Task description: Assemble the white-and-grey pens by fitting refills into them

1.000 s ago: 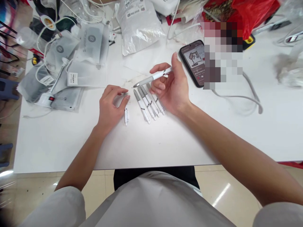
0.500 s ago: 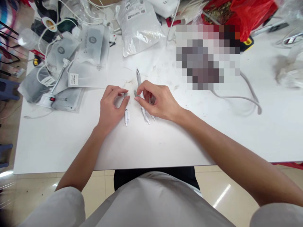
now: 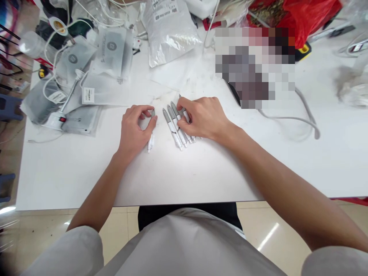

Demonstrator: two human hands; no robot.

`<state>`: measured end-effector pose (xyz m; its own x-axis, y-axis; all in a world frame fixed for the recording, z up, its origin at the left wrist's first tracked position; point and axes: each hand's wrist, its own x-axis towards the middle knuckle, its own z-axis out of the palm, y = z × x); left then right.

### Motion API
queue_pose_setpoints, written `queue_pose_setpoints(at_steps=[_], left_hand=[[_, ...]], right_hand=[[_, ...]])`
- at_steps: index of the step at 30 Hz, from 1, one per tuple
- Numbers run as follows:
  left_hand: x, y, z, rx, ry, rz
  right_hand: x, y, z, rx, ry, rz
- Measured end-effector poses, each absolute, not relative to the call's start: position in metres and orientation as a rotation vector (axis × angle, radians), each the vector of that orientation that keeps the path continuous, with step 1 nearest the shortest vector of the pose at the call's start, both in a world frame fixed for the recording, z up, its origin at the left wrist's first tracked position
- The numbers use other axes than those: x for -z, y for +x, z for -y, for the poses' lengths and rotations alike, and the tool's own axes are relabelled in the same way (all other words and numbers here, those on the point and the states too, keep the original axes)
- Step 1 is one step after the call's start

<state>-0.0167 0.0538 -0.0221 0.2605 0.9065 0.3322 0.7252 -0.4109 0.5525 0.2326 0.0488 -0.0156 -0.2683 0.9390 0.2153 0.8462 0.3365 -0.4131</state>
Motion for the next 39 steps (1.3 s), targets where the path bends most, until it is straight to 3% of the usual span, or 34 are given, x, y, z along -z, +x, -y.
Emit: queue_pose_setpoints(at_steps=[29, 39], left_hand=[[0.016, -0.012, -0.050, -1.273, 2.105, -1.385], [0.013, -0.011, -0.046, -1.225, 2.032, -1.454]], right_hand=[[0.005, 0.234, -0.047, -0.331, -1.684, 2.261], [0.009, 0.240, -0.051, -0.286, -1.612, 2.194]])
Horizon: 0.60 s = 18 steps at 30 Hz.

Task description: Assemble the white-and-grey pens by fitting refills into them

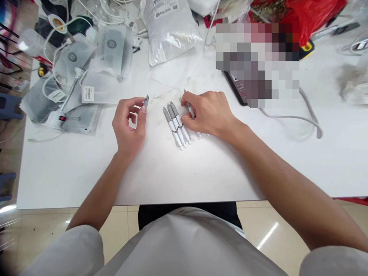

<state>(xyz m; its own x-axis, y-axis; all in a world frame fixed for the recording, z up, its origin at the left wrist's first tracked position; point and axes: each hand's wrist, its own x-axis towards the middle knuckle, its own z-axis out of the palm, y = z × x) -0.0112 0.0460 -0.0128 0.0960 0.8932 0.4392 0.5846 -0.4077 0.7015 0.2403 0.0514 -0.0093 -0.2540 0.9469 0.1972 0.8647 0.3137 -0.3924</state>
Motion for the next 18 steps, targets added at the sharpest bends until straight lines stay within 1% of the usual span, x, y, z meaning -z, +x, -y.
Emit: queue_pose_setpoints(at_steps=[6, 13, 15, 18], left_hand=[[0.013, -0.011, -0.045, -1.214, 2.008, -1.443], [0.017, -0.012, -0.045, -1.327, 1.909, -1.444], [0.014, -0.012, -0.045, -1.363, 1.868, -1.453], [0.012, -0.010, -0.044, -1.350, 1.801, -1.453]], right_hand=[[0.008, 0.238, -0.050, -0.317, -1.613, 2.196], [0.003, 0.231, -0.045, -0.530, -1.505, 2.093], [0.004, 0.232, -0.046, -0.488, -1.481, 2.012], [0.006, 0.236, -0.051, -0.345, -1.576, 1.989]])
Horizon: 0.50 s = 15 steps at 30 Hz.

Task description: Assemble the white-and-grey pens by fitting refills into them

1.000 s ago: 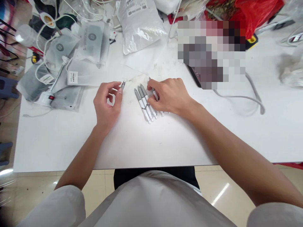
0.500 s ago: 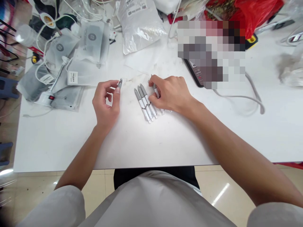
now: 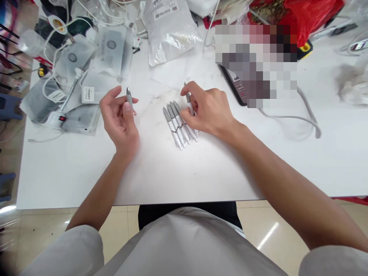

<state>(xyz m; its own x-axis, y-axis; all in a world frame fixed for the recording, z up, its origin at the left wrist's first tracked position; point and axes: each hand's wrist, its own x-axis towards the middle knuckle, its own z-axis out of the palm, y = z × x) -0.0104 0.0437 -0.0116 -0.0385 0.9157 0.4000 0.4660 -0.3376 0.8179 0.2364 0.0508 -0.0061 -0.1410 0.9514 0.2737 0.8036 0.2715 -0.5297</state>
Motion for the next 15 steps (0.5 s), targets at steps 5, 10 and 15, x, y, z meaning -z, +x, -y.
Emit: queue_pose_setpoints(at_steps=[5, 10, 15], left_hand=[[0.015, -0.009, -0.046, -1.433, 1.711, -1.348], [0.016, -0.013, -0.051, -1.324, 1.667, -1.348], [0.013, -0.018, -0.056, -1.242, 1.543, -1.208]], right_hand=[[0.011, 0.242, -0.055, -0.307, -1.647, 2.133], [0.012, 0.238, -0.050, -0.308, -1.599, 2.205], [0.013, 0.235, -0.049, -0.309, -1.580, 2.192]])
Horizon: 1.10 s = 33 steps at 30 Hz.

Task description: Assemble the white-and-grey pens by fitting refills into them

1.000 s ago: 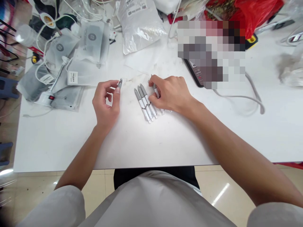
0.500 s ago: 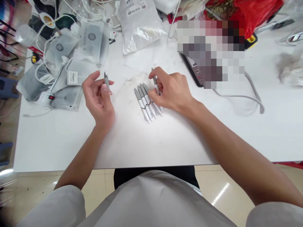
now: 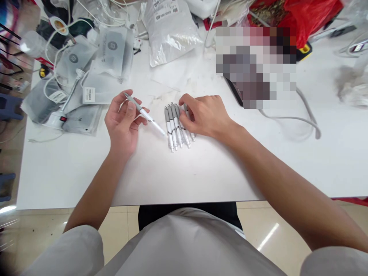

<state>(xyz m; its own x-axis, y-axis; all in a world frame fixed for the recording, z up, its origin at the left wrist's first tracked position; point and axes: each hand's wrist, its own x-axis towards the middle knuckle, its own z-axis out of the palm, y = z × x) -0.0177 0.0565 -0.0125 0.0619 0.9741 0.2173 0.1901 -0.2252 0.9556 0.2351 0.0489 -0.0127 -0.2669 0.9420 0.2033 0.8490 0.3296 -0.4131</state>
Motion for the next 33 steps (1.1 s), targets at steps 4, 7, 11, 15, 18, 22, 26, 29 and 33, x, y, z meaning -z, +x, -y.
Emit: queue_pose_setpoints(at_steps=[4, 7, 11, 15, 18, 22, 26, 29, 33], left_hand=[[0.011, -0.018, -0.057, -1.233, 1.454, -1.127], [0.011, -0.017, -0.056, -1.218, 1.453, -1.125], [0.011, -0.016, -0.056, -1.227, 1.499, -1.113], [0.010, -0.013, -0.055, -1.199, 1.483, -1.087], [0.009, -0.011, -0.052, -1.172, 1.491, -1.053], [0.010, -0.011, -0.050, -1.108, 1.547, -1.050], [0.012, -0.011, -0.048, -1.067, 1.585, -1.078], [0.012, -0.010, -0.048, -1.088, 1.568, -1.049], [0.014, -0.010, -0.051, -1.229, 1.461, -1.003]], right_hand=[[0.011, 0.233, -0.045, -0.317, -1.456, 2.142], [0.010, 0.233, -0.040, -0.424, -1.251, 2.140], [0.013, 0.231, -0.038, -0.599, -1.117, 2.028], [0.016, 0.228, -0.040, -0.489, -1.158, 2.098], [0.015, 0.228, -0.040, -0.458, -1.241, 2.084], [0.012, 0.230, -0.038, -0.369, -1.403, 1.909], [0.014, 0.233, -0.038, -0.337, -1.369, 1.883], [0.016, 0.233, -0.040, -0.379, -1.288, 2.005], [0.020, 0.231, -0.042, -0.387, -1.128, 2.142]])
